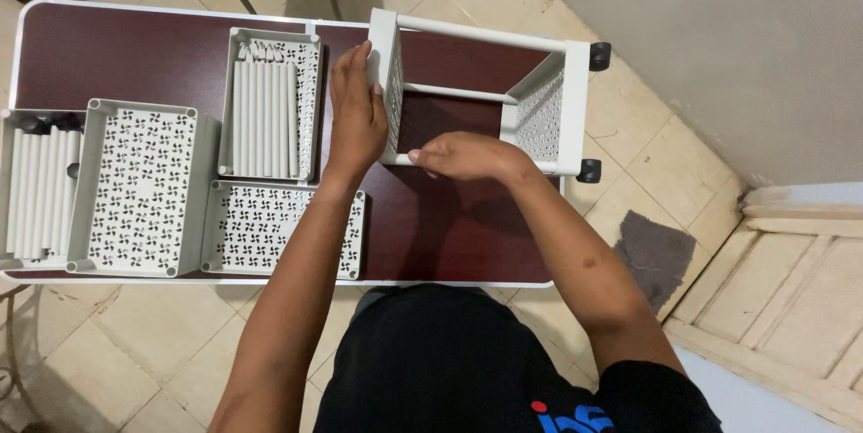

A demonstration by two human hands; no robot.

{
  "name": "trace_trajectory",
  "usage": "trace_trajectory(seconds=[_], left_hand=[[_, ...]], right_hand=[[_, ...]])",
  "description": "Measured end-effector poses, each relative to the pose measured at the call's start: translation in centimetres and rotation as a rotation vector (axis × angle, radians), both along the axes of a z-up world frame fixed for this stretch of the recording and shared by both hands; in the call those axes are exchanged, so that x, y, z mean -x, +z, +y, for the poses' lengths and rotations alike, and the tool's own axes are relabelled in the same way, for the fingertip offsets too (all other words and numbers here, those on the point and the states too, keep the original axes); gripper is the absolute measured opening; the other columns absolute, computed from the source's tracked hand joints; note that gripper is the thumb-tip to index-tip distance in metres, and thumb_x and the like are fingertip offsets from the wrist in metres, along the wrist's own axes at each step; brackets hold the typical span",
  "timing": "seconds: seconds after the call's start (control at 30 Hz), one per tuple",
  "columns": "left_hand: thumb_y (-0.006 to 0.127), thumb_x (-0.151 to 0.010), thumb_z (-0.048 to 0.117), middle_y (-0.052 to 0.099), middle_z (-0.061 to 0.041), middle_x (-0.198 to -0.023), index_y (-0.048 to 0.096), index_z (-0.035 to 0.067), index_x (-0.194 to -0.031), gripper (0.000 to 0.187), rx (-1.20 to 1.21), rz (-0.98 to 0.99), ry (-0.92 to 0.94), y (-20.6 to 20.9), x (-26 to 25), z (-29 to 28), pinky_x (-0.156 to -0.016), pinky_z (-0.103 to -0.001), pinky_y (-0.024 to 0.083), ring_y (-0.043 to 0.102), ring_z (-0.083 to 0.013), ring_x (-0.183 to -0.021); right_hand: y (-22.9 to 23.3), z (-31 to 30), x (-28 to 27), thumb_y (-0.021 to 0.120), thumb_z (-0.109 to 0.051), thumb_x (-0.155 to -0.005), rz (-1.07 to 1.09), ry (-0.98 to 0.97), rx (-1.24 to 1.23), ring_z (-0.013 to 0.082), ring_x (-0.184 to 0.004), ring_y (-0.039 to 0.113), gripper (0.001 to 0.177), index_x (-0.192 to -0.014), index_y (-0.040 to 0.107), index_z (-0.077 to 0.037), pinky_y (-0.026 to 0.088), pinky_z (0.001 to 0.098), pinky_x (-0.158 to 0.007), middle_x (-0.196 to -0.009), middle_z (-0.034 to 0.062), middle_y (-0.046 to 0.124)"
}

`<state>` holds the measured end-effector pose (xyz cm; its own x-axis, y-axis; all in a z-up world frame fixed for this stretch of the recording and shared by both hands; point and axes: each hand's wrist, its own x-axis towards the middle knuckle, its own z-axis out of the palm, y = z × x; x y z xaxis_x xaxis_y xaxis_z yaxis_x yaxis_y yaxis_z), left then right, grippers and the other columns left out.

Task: The person assembles a white plastic shelving unit by inserting rods into perforated panels and attaching black corner connectors. They repeatedly insert and remove rods, align panels, and secure joints to build the frame on a maroon table.

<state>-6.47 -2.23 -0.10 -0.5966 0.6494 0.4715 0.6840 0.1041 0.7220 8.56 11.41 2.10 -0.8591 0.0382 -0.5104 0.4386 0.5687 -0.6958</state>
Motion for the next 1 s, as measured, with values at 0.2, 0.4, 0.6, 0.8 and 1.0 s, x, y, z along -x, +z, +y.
trace_trajectory(seconds=[0.2,0.4,0.6,0.8,1.0], left_hand=[[0.053,-0.097,-0.01,0.043,-0.021,-0.149,0.052,0.003,-0.145,0.05,-0.006,-0.053,0.013,0.6,-0.4,0.1,-0.121,-0.046,0.035,0.043,-0.0408,-0.143],[0.062,-0.103,0.006,0.053,-0.017,-0.143,0.061,0.007,-0.131,0.028,0.024,0.154,0.111,2.6,-2.5,-0.9,-0.117,-0.048,0.033,0.049,-0.0351,-0.137],[0.068,-0.099,0.029,0.064,-0.011,-0.125,0.064,0.009,-0.121,0.031,0.205,0.389,-0.249,2.8,-7.9,-2.9,-0.11,-0.048,0.037,0.06,-0.0253,-0.121],[0.066,-0.098,0.035,0.064,-0.007,-0.099,0.062,0.011,-0.11,0.028,0.363,0.417,-0.372,2.0,-8.6,-1.4,-0.081,-0.043,0.044,0.062,-0.026,-0.095],[0.059,-0.104,0.036,0.065,-0.009,-0.083,0.057,0.011,-0.101,0.025,0.455,0.375,-0.492,2.2,-7.5,-0.6,-0.073,-0.048,0.047,0.065,-0.0313,-0.083]], right_hand=[[2.2,-0.7,-1.3,0.063,-0.047,-0.092,0.277,0.09,-0.065,0.0241,-0.065,0.064,0.04,-0.098,0.07,-0.008,0.049,0.0384,-0.058,-0.072,0.0089,0.066],[4.6,-2.7,-3.1,0.08,-0.035,-0.082,0.45,-0.079,-0.512,0.0283,-0.112,0.063,0.04,-0.115,0.07,-0.015,0.046,0.0471,-0.098,-0.111,0.0064,0.069],[6.0,-2.1,-10.0,0.091,-0.037,-0.066,0.417,-0.383,-0.941,0.0412,-0.143,0.034,0.083,-0.14,0.057,-0.017,0.015,0.0764,-0.111,-0.147,0.0176,0.044],[2.5,0.0,-12.5,0.088,-0.022,-0.069,0.364,-0.538,-1.071,0.0423,-0.142,0.038,0.084,-0.145,0.054,-0.016,0.028,0.0678,-0.109,-0.158,0.0213,0.037],[-0.2,1.2,-13.3,0.073,0.005,-0.072,0.533,-0.536,-1.142,0.0325,-0.114,0.065,0.085,-0.152,0.052,-0.011,0.05,0.0431,-0.098,-0.164,0.017,0.04]])
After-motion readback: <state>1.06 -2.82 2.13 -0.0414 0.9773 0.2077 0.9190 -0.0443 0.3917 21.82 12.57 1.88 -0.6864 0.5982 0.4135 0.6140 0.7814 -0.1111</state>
